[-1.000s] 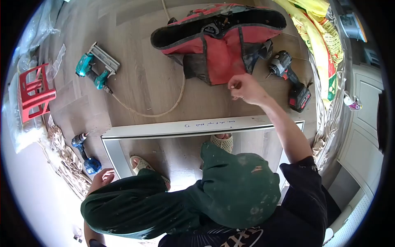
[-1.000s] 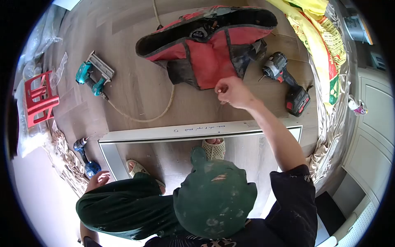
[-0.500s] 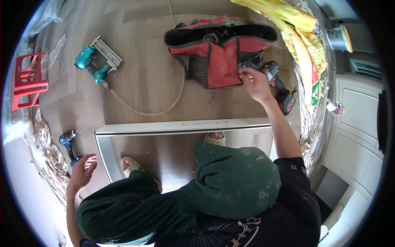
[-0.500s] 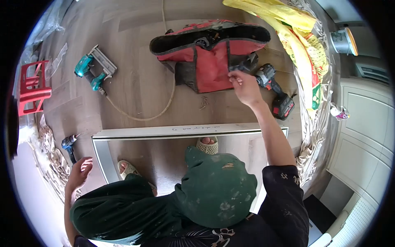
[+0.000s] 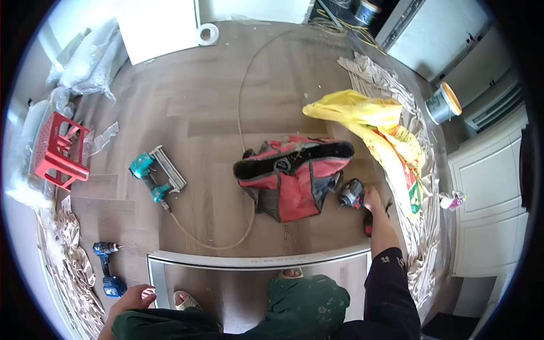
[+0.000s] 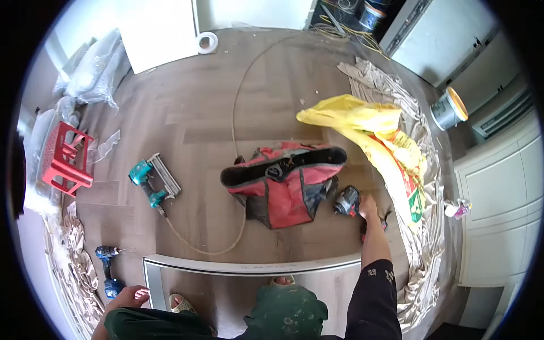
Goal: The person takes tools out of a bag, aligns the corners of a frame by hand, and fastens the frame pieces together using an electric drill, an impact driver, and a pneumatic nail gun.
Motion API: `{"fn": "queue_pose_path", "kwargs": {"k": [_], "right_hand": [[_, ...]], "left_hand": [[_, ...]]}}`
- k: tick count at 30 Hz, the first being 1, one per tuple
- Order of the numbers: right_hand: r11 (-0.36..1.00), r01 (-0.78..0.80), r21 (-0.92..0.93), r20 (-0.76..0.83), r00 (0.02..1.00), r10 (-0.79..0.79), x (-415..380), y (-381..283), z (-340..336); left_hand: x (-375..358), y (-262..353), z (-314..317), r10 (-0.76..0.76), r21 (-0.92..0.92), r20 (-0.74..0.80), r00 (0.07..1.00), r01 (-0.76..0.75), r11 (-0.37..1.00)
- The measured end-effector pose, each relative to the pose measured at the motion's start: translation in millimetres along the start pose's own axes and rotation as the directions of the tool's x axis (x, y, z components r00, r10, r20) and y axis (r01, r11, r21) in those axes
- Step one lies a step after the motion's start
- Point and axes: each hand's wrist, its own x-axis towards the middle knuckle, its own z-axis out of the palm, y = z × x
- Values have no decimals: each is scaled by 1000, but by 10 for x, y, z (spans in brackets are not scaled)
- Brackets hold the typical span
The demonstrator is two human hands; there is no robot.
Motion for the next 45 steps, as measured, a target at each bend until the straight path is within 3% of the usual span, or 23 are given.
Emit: {"fn": "queue_pose_path", "kwargs": {"k": [1,5,9,11,13,14,16,18,20,22,24,25,27,28,30,32,33,35,38,41,42,44,45], "right_hand": [[999,25,26,70,997,-27,174,267,212],[995,-94,-12,-69,993,93,-211,-185,38],[991,70,-117,-13,997,-72,-322,-250,63],[970,216,113,21,975,-219,-323,-383,-69],[863,353,362,-110,935,-337,-255,-532,-122],[864,359,352,-130,933,-335,-329,-778,-305],[411,-117,904,247,928,-278,-547,-1363,-720],[329,-329,885,464,583,-667,-567,-1933,-1034],[263,-420,869,415,327,-849,-1109,-2950,-1560],[338,-496,800,364,-47,-930,-1319,-3644,-1558],[401,-557,727,284,-289,-914,-1825,-4361,-1602],[428,-563,707,236,-383,-893,-2053,-4664,-1522],[466,-572,675,157,-506,-848,-2553,-5152,-1390],[471,-584,661,123,-535,-836,-2802,-5326,-1284],[568,-619,542,16,-668,-744,-3087,-5606,-754],[588,-605,537,164,-608,-777,-3252,-5609,-353],[604,-598,528,309,-527,-792,-3289,-5571,-169],[607,-570,554,326,-522,-788,-3369,-5488,154],[603,-505,617,348,-512,-785,-3484,-5448,392],[261,-580,771,274,-68,-959,-3845,-5372,181],[262,-581,770,277,-65,-959,-3873,-5431,48],[156,137,978,173,-126,-977,-3795,-5716,-328],[39,490,871,148,-184,-972,-3746,-5795,-440]], "left_hand": [[-73,-9,9,-32,15,20,999,31,999],[-114,-344,95,-7,-111,2,1000,7,994],[-169,-531,131,45,-175,6,999,-44,984],[-183,-548,124,54,-186,24,998,-49,981],[-165,-445,-12,75,-209,-10,997,-75,975],[-148,-331,-80,96,-210,-14,995,-97,973],[-134,-12,-216,257,-238,-63,964,-265,934],[-77,293,-340,358,-251,-98,929,-371,894],[107,619,-424,604,-225,-111,789,-612,758],[225,1025,-443,697,-348,-99,710,-681,644],[277,1400,-338,770,-431,-287,569,-795,427],[299,1534,-284,779,-431,-299,551,-807,405],[367,1686,-221,816,-597,-478,325,-802,-29],[442,1613,-220,815,-595,-484,319,-803,-39],[662,1281,-238,902,-535,-260,344,-829,162],[857,909,-145,919,-484,-146,365,-837,256],[966,699,6,908,-594,-218,357,-787,167],[1034,424,221,858,-768,-354,373,-640,-39],[541,535,254,684,-739,-576,447,-642,-203],[343,419,304,539,-752,-634,555,-607,-259],[329,374,348,498,-780,-613,613,-572,-255],[321,295,378,463,-807,-585,666,-534,-251],[330,247,377,506,-797,-583,636,-570,-202]]}}
